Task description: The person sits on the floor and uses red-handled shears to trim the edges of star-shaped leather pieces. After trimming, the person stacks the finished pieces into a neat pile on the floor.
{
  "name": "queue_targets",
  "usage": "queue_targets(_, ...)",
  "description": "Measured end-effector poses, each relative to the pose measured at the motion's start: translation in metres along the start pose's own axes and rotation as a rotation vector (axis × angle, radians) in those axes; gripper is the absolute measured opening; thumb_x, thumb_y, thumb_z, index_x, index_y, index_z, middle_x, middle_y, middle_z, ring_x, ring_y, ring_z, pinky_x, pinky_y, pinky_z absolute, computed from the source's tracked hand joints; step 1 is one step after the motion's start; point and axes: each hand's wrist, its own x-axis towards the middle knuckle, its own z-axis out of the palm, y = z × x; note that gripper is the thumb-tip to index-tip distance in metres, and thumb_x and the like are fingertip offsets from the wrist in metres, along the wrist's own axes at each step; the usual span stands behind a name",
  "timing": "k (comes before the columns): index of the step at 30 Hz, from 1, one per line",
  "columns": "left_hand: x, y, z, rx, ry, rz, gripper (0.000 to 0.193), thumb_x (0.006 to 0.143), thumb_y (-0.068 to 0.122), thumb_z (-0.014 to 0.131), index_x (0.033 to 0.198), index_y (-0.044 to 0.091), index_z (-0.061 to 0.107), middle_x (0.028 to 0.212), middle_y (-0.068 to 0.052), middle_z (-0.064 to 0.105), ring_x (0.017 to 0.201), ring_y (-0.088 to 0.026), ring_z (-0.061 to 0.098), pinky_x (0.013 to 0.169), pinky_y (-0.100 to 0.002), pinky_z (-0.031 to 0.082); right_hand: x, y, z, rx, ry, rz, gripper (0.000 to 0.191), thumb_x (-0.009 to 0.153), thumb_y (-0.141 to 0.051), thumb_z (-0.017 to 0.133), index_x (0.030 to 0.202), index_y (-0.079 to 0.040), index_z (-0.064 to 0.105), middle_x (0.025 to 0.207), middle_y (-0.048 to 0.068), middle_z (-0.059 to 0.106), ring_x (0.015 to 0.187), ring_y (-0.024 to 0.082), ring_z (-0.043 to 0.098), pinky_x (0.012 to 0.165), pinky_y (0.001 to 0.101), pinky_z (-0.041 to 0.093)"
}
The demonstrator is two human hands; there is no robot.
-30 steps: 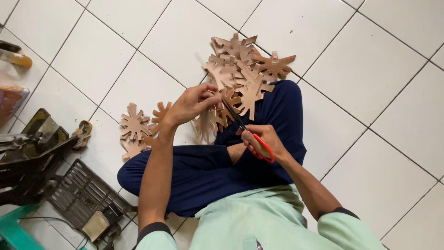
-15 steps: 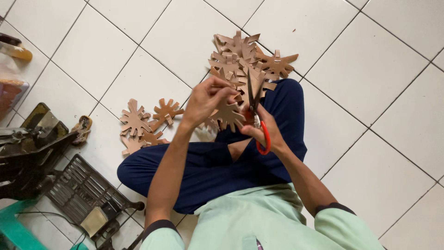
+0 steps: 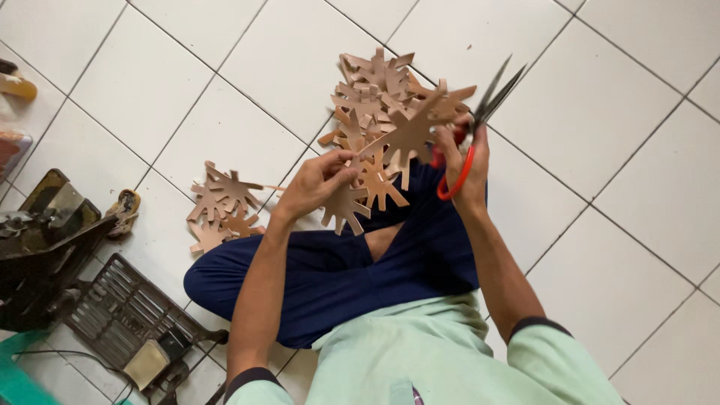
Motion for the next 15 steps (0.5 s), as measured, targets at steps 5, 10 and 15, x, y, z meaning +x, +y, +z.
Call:
queue_targets(5,0.013,0.015,-0.026,0.083,0.015,0.0,0.043,0.1,0.027,0.065,0.133,0.0,0.06,0.098,-0.009,0.078,0.093,-0.016,0.076,0.085,-0.031,0.062,-0.05,-0.008,-0.011,-0.119,-0.313,0.309,0.022,0.101,-0.014,0.06,0.113,0.003,0.063,0.074,0.0,0.063,0.053,0.007,0.055,0.047,0.0211,0.045)
queue_targets(10,0.019,0.028,-0.029,0.072,-0.026,0.005,0.049,0.098,0.028,0.067,0.136,0.0,0.055,0.097,-0.008,0.079,0.096,-0.014,0.076,0.091,-0.033,0.06,-0.078,-0.002,0.007,-0.01,-0.612,0.515,0.035,0.106,-0.024,0.052,0.108,0.007,0.069,0.068,0.001,0.061,0.051,0.006,0.056,0.045,0.0199,0.048)
queue_targets(15,0.016,0.033,-0.027,0.099,-0.094,-0.033,0.045,0.095,0.026,0.067,0.132,0.003,0.059,0.092,-0.006,0.081,0.088,-0.016,0.078,0.092,-0.036,0.059,-0.073,0.001,0.016,0.011,-0.607,0.473,0.034,0.104,-0.027,0.053,0.108,0.003,0.068,0.068,-0.001,0.058,0.049,0.004,0.053,0.042,0.019,0.044)
